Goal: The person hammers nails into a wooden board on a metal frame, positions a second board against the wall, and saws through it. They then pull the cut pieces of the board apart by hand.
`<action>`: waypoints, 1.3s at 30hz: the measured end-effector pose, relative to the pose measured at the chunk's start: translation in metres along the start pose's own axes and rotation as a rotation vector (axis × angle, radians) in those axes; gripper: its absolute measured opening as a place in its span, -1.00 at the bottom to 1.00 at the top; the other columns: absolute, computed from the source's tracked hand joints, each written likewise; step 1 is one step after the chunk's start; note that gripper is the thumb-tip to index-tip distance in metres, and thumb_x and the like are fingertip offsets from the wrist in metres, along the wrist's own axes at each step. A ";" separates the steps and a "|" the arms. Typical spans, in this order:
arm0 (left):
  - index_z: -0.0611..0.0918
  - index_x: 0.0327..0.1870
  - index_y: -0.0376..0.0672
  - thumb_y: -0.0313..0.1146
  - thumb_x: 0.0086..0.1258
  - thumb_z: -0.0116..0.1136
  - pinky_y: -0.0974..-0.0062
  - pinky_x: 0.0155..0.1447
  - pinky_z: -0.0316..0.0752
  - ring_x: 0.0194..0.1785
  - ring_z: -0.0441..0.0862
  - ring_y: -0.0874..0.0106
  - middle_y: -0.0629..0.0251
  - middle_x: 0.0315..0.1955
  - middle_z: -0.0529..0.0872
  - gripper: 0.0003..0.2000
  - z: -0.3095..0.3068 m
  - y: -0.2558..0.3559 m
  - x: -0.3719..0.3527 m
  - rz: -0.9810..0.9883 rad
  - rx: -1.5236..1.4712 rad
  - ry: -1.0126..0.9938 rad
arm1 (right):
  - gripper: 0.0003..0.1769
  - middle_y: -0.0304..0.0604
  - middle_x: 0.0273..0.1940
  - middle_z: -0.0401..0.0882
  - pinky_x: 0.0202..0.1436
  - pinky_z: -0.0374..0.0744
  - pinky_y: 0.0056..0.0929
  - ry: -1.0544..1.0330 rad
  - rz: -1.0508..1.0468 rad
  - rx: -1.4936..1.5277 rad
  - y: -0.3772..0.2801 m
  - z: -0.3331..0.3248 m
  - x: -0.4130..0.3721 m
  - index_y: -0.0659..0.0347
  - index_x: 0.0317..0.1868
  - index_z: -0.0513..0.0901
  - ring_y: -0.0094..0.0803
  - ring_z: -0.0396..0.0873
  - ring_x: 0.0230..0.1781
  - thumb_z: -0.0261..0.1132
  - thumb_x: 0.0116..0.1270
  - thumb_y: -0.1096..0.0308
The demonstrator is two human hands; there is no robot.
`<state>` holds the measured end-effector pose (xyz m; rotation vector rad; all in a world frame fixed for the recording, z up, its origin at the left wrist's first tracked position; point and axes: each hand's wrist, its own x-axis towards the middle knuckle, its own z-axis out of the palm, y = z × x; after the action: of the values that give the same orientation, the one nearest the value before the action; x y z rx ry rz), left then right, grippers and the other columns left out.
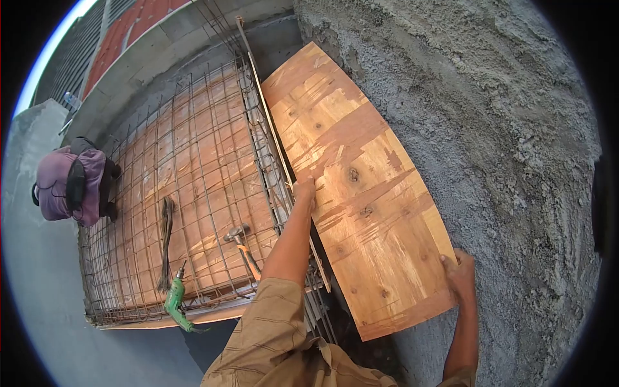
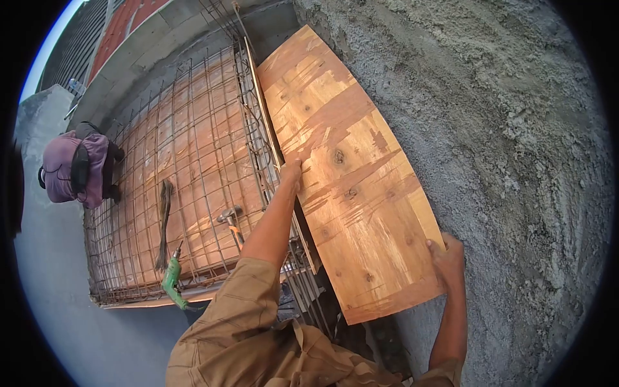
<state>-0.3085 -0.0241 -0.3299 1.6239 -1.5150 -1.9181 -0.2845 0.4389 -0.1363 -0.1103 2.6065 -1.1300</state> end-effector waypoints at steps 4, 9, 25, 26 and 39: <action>0.42 0.37 -0.40 -0.20 0.56 0.18 0.22 0.13 0.64 0.15 0.69 0.10 -0.04 0.21 0.63 -0.47 0.002 0.008 -0.010 -0.108 -0.207 -0.056 | -0.81 0.18 -0.38 0.69 -0.28 0.55 -0.24 0.020 -0.076 -0.084 -0.027 -0.012 -0.020 0.44 -0.21 0.69 -0.23 0.68 -0.41 0.37 0.31 0.42; 0.55 0.25 -0.32 -0.04 0.65 0.02 0.17 0.09 0.68 0.04 0.74 0.16 0.05 0.13 0.70 -0.53 0.008 -0.031 -0.027 -0.094 -0.429 -0.315 | -0.86 0.15 -0.45 0.63 -0.36 0.51 -0.24 0.141 -0.138 -0.120 -0.027 -0.033 -0.074 0.42 -0.26 0.67 -0.24 0.62 -0.50 0.36 0.28 0.47; 0.45 0.39 -0.18 0.01 0.69 -0.14 -0.20 0.35 0.48 0.34 0.55 0.02 -0.01 0.27 0.59 -0.50 -0.035 0.060 -0.163 0.048 -0.814 -0.428 | -0.63 0.16 -0.44 0.65 -0.36 0.53 -0.07 0.223 -0.021 -0.639 0.125 -0.227 -0.318 0.25 -0.08 0.78 -0.02 0.59 -0.48 0.47 0.34 0.09; 0.46 0.37 -0.19 0.00 0.69 -0.14 -0.19 0.35 0.49 0.34 0.56 0.01 0.00 0.27 0.59 -0.52 -0.052 0.082 -0.176 0.089 -0.783 -0.433 | -0.59 0.17 -0.44 0.66 -0.35 0.53 -0.05 0.249 -0.036 -0.659 0.126 -0.225 -0.317 0.24 -0.07 0.79 -0.07 0.60 -0.47 0.47 0.33 0.05; 0.55 0.27 -0.25 0.00 0.59 0.12 0.07 -0.05 0.76 -0.01 0.75 0.19 0.09 0.08 0.69 -0.51 -0.276 0.364 -0.384 0.929 -0.618 0.016 | -0.69 -0.20 -0.13 0.72 0.00 0.53 -0.54 -0.060 -0.524 0.459 0.054 -0.099 -0.115 0.45 0.06 0.68 -0.56 0.59 -0.12 0.33 0.50 0.33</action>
<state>-0.0955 -0.0729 0.2254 0.5113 -1.1574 -1.5509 -0.2022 0.5671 -0.0839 -0.7409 2.2481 -1.8314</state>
